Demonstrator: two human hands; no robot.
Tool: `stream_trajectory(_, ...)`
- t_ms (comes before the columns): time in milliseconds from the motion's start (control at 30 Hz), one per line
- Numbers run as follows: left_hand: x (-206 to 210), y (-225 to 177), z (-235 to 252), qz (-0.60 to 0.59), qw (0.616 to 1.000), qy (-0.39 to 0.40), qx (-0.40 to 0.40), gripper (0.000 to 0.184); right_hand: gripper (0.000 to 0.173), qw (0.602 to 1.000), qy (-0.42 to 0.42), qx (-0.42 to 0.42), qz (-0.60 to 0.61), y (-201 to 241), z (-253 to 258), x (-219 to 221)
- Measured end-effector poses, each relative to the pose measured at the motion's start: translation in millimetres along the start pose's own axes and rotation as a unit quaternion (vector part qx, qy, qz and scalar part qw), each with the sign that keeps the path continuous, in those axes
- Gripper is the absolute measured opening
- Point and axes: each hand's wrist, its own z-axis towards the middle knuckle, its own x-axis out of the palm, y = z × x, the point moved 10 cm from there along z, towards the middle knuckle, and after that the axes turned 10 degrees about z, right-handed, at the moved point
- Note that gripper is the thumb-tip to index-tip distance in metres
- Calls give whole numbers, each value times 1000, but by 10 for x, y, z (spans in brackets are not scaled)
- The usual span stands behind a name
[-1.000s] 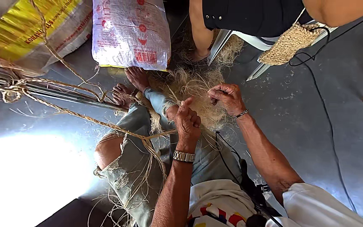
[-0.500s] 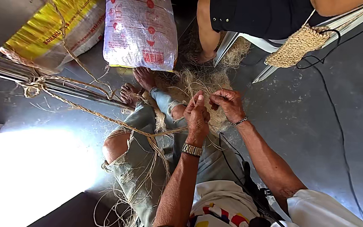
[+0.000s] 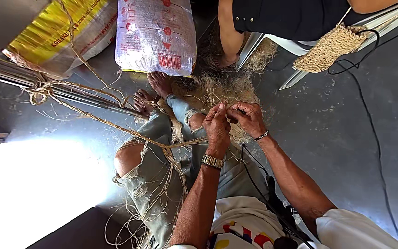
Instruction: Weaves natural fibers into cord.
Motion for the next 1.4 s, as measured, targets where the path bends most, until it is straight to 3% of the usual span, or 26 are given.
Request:
stream_trajectory(367, -27, 45, 8, -18, 1000, 1, 1, 18, 13, 999, 2, 9, 32, -63, -47, 16)
stream_trajectory(533, -57, -17, 27, -15, 999, 20, 30, 23, 23, 997, 10, 54, 45, -166, -66, -73)
stream_trajectory(767, -93, -97, 48, -18, 998, 45, 42, 23, 41, 981, 80, 134, 117, -259, -26, -260)
stream_trajectory(967, -137, -158, 66, -10, 996, 60, 62, 27, 43, 981, 55, 144, 121, -150, 74, -708)
stream_trajectory(1200, -154, -213, 100, -11, 997, 55, 60, 25, 63, 973, 12, 203, 110, -87, 46, -1298)
stream_trajectory(1400, -104, -663, 4, 75, 985, 83, 129, 18, 66, 963, -16, 213, 166, -248, -170, -1587)
